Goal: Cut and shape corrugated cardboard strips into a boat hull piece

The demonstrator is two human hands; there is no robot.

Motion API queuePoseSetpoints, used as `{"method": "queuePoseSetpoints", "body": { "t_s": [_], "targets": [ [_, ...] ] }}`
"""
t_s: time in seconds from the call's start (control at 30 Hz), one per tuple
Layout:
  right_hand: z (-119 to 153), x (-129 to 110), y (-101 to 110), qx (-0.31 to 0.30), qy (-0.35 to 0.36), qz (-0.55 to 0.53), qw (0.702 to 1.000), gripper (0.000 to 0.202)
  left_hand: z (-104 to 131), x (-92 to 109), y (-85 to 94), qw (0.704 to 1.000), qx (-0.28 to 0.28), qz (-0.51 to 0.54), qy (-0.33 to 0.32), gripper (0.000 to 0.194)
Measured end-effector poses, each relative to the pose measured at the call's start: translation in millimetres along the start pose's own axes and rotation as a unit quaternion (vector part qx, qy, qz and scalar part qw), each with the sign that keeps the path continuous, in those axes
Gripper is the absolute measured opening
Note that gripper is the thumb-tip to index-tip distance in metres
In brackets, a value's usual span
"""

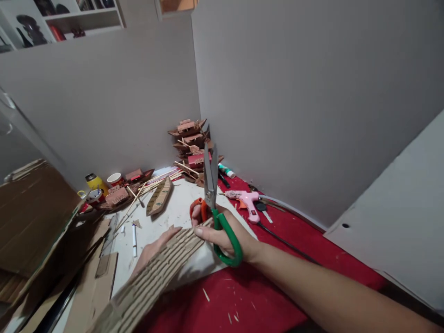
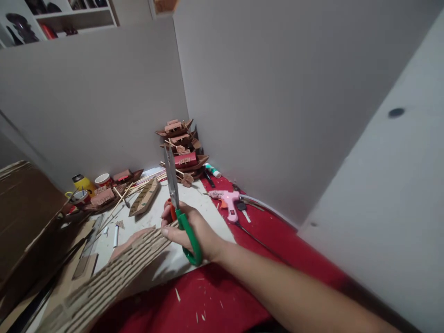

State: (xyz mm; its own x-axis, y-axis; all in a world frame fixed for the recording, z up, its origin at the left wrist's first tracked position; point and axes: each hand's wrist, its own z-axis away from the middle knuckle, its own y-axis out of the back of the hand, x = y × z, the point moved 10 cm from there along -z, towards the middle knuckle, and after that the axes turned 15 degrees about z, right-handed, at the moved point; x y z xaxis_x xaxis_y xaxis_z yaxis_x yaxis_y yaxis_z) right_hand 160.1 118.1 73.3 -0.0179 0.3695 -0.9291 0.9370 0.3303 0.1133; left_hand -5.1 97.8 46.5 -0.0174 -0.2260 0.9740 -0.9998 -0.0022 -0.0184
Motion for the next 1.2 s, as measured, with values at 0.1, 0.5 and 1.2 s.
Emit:
{"method": "queuePoseSetpoints", "body": {
  "t_s": [0.1,0.5,1.2],
  "targets": [
    [-2,-6,-1,-0.044,0.016,0.029,0.998,0.022,-12,-7,-9.7,0.994,-0.074,0.018,0.08,0.029],
    [2,17,-13,-0.031,-0.043,0.042,0.998,0.036,5,13,-26.2,0.982,-0.012,0.137,0.131,0.025],
    [6,12,-32,-0.123,0.056,0.272,0.953,0.051,-35,58,-10.2,0.989,0.064,0.121,-0.053,0.018]
  ]
}}
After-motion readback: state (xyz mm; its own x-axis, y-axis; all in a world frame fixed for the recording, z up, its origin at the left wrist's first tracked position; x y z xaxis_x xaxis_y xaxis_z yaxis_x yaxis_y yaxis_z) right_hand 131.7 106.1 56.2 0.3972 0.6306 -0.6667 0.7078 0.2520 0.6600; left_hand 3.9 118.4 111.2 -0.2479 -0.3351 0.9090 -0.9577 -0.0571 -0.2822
